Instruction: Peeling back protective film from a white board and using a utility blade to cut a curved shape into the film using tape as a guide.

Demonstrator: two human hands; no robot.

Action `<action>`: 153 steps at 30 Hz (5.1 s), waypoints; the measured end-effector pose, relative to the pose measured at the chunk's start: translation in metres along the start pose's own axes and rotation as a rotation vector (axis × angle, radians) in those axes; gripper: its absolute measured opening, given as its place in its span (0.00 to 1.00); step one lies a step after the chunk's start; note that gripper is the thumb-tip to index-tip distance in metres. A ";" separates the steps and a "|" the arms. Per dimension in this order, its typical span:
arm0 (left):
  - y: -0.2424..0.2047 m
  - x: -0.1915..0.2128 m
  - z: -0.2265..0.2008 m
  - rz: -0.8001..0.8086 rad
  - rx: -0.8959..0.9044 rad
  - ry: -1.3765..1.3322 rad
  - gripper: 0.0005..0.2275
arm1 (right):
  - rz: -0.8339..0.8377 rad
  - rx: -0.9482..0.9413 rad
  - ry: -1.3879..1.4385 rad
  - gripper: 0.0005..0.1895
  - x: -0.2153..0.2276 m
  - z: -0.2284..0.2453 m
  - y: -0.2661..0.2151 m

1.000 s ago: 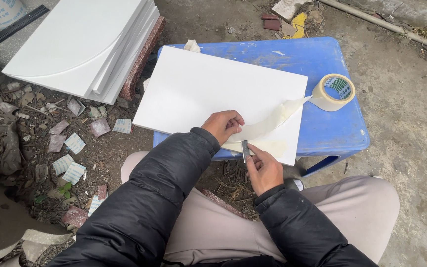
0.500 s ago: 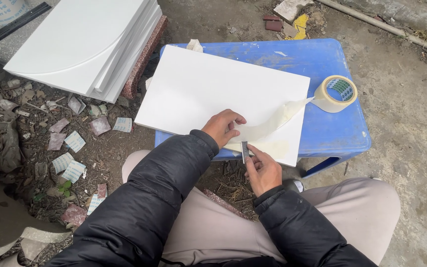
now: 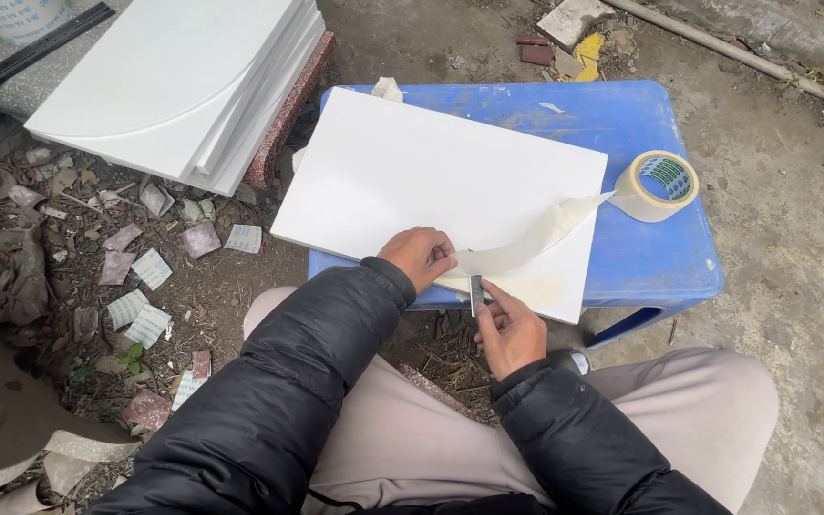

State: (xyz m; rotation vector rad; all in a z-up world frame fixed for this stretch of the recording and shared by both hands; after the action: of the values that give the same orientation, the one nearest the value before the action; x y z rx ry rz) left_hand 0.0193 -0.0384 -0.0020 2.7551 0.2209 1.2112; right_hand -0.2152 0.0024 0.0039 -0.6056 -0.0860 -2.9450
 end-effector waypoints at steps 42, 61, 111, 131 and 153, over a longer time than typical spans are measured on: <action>-0.003 0.001 -0.001 -0.066 -0.019 -0.107 0.08 | -0.028 -0.076 0.169 0.18 -0.029 -0.022 0.001; -0.003 -0.002 0.001 -0.052 -0.011 -0.109 0.07 | -0.003 -0.032 0.127 0.17 -0.034 -0.020 -0.005; -0.010 0.046 -0.008 -0.264 -0.003 -0.194 0.05 | 0.087 -0.011 0.169 0.18 -0.031 -0.021 -0.017; 0.096 -0.095 -0.060 0.055 0.234 -0.032 0.17 | 0.216 0.047 0.278 0.20 -0.015 -0.080 -0.022; -0.270 0.276 0.095 -0.684 0.418 0.557 0.28 | 0.269 -0.057 0.424 0.25 0.082 -0.058 0.053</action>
State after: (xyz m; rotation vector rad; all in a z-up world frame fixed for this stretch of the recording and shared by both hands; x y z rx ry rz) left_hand 0.2515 0.2724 0.0870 2.1783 1.4631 1.7867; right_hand -0.3050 -0.0648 -0.0153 0.0137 0.1134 -2.7466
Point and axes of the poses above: each hand's wrist, its own y-axis towards the middle knuckle, its own x-axis out of the back of the hand, z = x × y, the point moved 7 cm from there along y, towards the middle knuckle, and after that the axes turned 12 degrees about -z, right-handed, at the moved point
